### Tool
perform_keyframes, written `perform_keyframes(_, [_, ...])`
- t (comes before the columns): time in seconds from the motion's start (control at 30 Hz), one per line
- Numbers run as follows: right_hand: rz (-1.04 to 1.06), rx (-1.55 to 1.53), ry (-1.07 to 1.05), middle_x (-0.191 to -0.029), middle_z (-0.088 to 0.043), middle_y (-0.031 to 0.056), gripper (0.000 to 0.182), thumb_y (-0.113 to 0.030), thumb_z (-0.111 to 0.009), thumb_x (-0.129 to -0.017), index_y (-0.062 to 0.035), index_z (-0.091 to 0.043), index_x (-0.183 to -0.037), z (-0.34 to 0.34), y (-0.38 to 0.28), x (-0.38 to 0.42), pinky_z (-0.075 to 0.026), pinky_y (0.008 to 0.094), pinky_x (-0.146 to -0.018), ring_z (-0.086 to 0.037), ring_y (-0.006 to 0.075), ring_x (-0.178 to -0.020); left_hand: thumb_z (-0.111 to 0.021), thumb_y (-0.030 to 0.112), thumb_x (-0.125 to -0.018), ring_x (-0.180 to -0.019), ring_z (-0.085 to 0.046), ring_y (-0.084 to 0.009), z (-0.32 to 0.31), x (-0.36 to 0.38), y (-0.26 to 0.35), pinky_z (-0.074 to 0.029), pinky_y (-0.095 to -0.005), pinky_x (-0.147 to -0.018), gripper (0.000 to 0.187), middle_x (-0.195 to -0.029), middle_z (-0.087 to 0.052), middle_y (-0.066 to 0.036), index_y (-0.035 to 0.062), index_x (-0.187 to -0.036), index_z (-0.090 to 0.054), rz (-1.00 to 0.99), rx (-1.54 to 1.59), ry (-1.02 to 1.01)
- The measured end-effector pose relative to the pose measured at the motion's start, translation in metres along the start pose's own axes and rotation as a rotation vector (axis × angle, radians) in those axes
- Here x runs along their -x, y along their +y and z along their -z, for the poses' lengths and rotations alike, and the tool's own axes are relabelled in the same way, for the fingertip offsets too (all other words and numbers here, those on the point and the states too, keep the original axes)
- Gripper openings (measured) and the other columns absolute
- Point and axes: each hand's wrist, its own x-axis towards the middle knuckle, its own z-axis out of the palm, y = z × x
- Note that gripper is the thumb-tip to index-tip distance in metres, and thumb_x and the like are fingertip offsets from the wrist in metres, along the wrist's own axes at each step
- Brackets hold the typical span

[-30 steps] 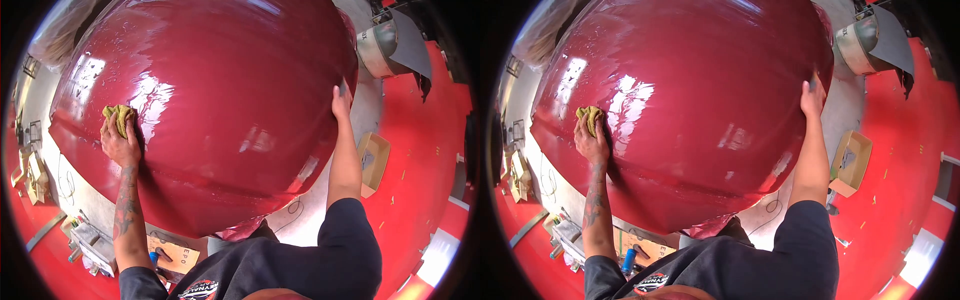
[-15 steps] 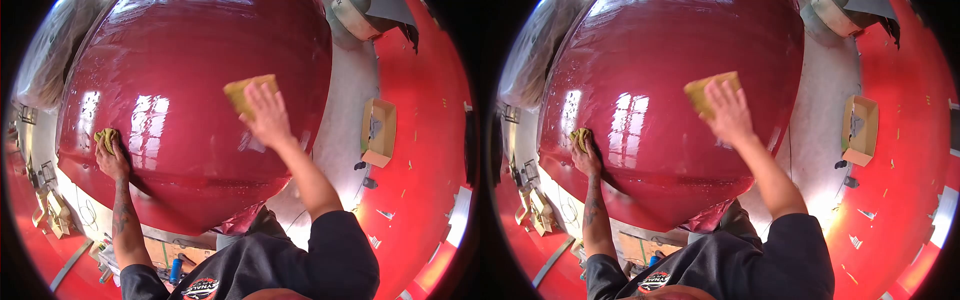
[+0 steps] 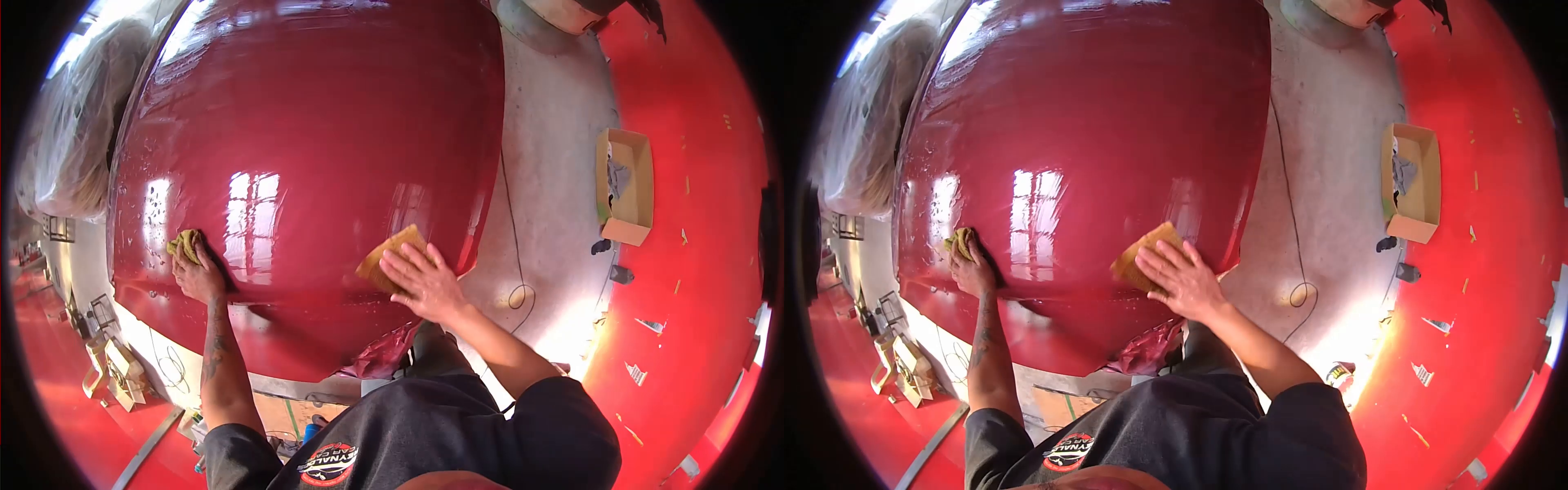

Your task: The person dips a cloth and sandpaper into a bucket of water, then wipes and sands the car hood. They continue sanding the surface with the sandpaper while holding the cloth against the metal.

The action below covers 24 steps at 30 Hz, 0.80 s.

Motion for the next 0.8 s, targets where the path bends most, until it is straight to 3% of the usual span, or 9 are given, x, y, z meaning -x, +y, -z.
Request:
perform_keyframes(0.03, [-0.002, 0.029, 0.064, -0.164, -0.025, -0.0074, 0.072, -0.059, -0.050, -0.095, -0.0295, -0.030, -0.157, 0.008, 0.025, -0.014, -0.017, 0.0530, -0.122, -0.022, 0.0194, -0.152, -0.055, 0.056, -0.096, -0.129, -0.051, -0.0336, 0.003, 0.005, 0.009, -0.042, -0.0466, -0.105, 0.057, -0.137, -0.057, -0.015, 0.0168, -0.137, -0.056, -0.063, 0.040, 0.005])
perform_keyframes(0.1, [-0.074, 0.111, 0.130, -0.164, -0.025, -0.0033, 0.071, -0.063, -0.041, -0.098, -0.0256, -0.030, -0.157, 0.037, 0.081, -0.060, -0.017, 0.0515, -0.122, -0.023, 0.0234, -0.151, -0.060, 0.050, -0.095, -0.127, -0.052, -0.0351, 0.012, 0.017, 0.031, -0.042, -0.0477, -0.103, 0.054, -0.137, -0.057, -0.017, 0.0157, -0.136, -0.056, -0.180, 0.105, 0.040])
perform_keyframes(0.2, [-0.400, 0.121, 0.362, -0.165, -0.024, 0.0004, 0.068, -0.058, -0.034, -0.102, -0.0182, -0.029, -0.157, 0.075, 0.184, -0.145, -0.016, 0.0502, -0.123, -0.020, 0.0259, -0.152, -0.061, 0.044, -0.095, -0.124, -0.053, -0.0369, 0.031, 0.035, 0.064, -0.042, -0.0483, -0.102, 0.049, -0.134, -0.057, -0.019, 0.0143, -0.135, -0.057, -0.276, 0.181, 0.014])
perform_keyframes(0.27, [-0.584, 0.042, 0.364, -0.165, -0.023, 0.0017, 0.067, -0.056, -0.032, -0.103, -0.0158, -0.028, -0.157, 0.089, 0.213, -0.180, -0.016, 0.0506, -0.123, -0.019, 0.0281, -0.152, -0.062, 0.042, -0.095, -0.125, -0.053, -0.0372, 0.037, 0.046, 0.078, -0.041, -0.0485, -0.103, 0.048, -0.134, -0.057, -0.019, 0.0149, -0.134, -0.057, -0.310, 0.210, 0.018])
perform_keyframes(0.33, [-0.597, 0.090, 0.359, -0.166, -0.021, 0.0035, 0.066, -0.052, -0.031, -0.105, -0.0136, -0.027, -0.158, 0.072, 0.187, -0.170, -0.015, 0.0510, -0.123, -0.017, 0.0303, -0.152, -0.061, 0.044, -0.095, -0.125, -0.052, -0.0368, 0.044, 0.054, 0.089, -0.040, -0.0486, -0.104, 0.049, -0.135, -0.056, -0.018, 0.0153, -0.135, -0.057, -0.291, 0.217, -0.011])
perform_keyframes(0.4, [-0.442, 0.058, 0.311, -0.166, -0.018, 0.0046, 0.064, -0.048, -0.031, -0.105, -0.0127, -0.024, -0.159, 0.053, 0.120, -0.110, -0.011, 0.0516, -0.124, -0.014, 0.0308, -0.153, -0.060, 0.045, -0.095, -0.127, -0.051, -0.0358, 0.044, 0.056, 0.090, -0.039, -0.0485, -0.106, 0.050, -0.136, -0.055, -0.017, 0.0156, -0.135, -0.056, -0.295, 0.228, -0.017])
perform_keyframes(0.53, [-0.311, 0.011, 0.110, -0.166, -0.020, 0.0046, 0.077, -0.048, -0.053, -0.096, -0.0171, -0.024, -0.160, -0.019, -0.006, 0.036, -0.007, 0.0554, -0.122, -0.014, 0.0309, -0.154, -0.060, 0.047, -0.095, -0.128, -0.050, -0.0344, 0.047, 0.057, 0.095, -0.037, -0.0483, -0.107, 0.051, -0.137, -0.054, -0.016, 0.0159, -0.135, -0.056, -0.243, 0.205, -0.044])
perform_keyframes(0.67, [-0.294, -0.053, 0.187, -0.166, -0.022, -0.0011, 0.071, -0.052, -0.050, -0.098, -0.0226, -0.027, -0.159, 0.007, 0.059, 0.008, -0.012, 0.0539, -0.122, -0.018, 0.0257, -0.153, -0.061, 0.047, -0.095, -0.128, -0.050, -0.0344, 0.039, 0.055, 0.087, -0.037, -0.0495, -0.106, 0.050, -0.135, -0.056, -0.016, 0.0152, -0.133, -0.059, -0.283, 0.246, -0.018])
perform_keyframes(0.8, [-0.561, 0.012, 0.428, -0.166, -0.021, 0.0008, 0.070, -0.055, -0.039, -0.101, -0.0183, -0.026, -0.159, 0.054, 0.191, -0.104, -0.015, 0.0488, -0.123, -0.017, 0.0276, -0.153, -0.061, 0.047, -0.095, -0.129, -0.050, -0.0348, 0.040, 0.058, 0.084, -0.038, -0.0492, -0.106, 0.051, -0.136, -0.056, -0.017, 0.0145, -0.134, -0.059, -0.296, 0.225, -0.030])
